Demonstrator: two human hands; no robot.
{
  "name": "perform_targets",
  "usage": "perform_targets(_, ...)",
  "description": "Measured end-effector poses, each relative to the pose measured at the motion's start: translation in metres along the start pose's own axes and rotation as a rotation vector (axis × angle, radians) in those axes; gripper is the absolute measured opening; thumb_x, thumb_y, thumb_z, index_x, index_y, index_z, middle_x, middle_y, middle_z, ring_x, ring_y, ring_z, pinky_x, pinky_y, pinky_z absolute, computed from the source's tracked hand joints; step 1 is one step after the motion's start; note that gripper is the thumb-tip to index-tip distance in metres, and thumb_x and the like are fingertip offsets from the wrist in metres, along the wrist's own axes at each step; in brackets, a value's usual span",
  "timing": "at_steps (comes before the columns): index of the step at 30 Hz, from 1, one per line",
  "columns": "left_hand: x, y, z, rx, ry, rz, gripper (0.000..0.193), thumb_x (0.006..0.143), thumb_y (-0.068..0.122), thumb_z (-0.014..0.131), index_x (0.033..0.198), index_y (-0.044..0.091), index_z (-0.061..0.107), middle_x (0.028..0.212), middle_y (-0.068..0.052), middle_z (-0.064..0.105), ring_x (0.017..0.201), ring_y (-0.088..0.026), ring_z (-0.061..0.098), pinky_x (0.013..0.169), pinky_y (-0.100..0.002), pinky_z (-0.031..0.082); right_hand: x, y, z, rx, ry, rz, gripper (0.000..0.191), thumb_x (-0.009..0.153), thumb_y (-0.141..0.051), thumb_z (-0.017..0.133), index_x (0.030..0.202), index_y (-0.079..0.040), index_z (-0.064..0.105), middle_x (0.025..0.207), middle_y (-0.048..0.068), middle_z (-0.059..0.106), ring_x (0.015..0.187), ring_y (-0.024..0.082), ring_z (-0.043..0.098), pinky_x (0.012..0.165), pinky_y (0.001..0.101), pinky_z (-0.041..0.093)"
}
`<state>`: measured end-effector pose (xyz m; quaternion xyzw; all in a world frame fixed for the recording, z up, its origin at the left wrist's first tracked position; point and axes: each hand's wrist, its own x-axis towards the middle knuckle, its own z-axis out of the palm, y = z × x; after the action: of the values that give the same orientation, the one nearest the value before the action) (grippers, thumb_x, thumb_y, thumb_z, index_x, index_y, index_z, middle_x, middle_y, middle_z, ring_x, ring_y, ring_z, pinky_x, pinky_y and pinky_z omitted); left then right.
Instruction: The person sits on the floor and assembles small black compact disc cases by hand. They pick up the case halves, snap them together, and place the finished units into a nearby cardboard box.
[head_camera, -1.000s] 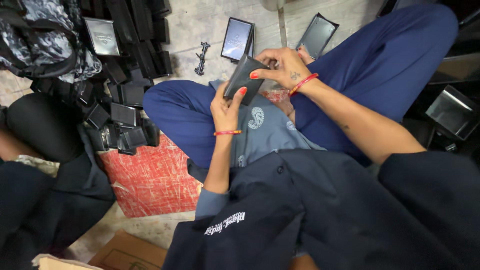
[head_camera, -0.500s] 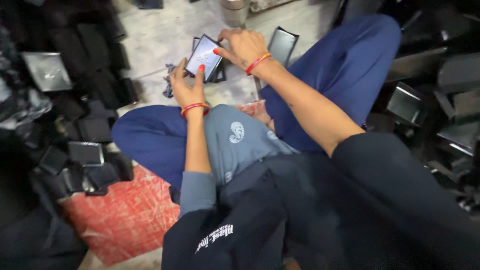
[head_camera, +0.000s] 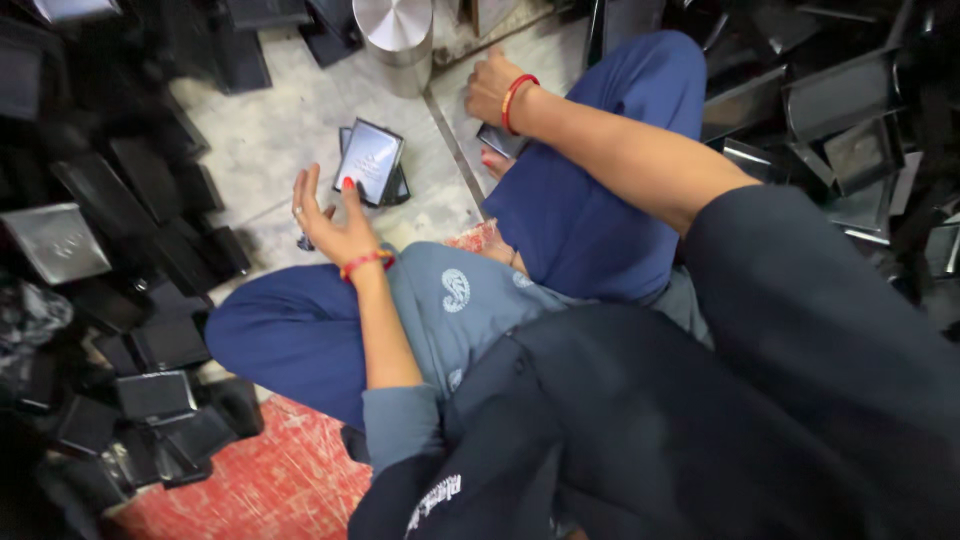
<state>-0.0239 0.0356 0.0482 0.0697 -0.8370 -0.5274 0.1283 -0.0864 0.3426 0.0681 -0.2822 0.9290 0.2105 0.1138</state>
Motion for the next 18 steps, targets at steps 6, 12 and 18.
perform_targets(6,-0.002,0.026,-0.004,-0.078,0.037,0.167,0.032,0.096,0.001,0.071,0.127,0.007,0.071,0.138,-0.010,0.066,0.130,-0.025,0.060,0.091,-0.033,0.056,-0.030,0.028,-0.028,0.520,0.099,0.339,0.053,0.076,-0.026,0.077,0.123,-0.006,0.063,0.082,0.019,0.071,0.078,0.040,0.071,0.066,0.0502,0.054)
perform_targets(12,0.001,0.018,0.001,-0.197,0.040,0.049,0.027,0.098,0.004,0.070,0.125,0.004,0.072,0.126,-0.009,0.071,0.113,-0.019,0.068,0.080,-0.029,0.057,-0.052,-0.008,-0.029,0.832,-0.002,0.024,0.053,0.062,-0.045,0.088,0.096,-0.012,0.064,0.083,0.014,0.071,0.081,0.038,0.069,0.070,0.0502,0.053)
perform_targets(18,0.003,-0.002,0.004,-0.329,0.029,-0.018,0.028,0.099,0.002,0.067,0.127,0.002,0.068,0.124,-0.011,0.073,0.109,-0.017,0.070,0.087,-0.029,0.057,-0.053,-0.012,-0.067,0.645,-0.009,-0.048,0.063,0.058,-0.058,0.091,0.091,-0.011,0.064,0.087,0.012,0.071,0.084,0.038,0.069,0.074,0.0493,0.054)
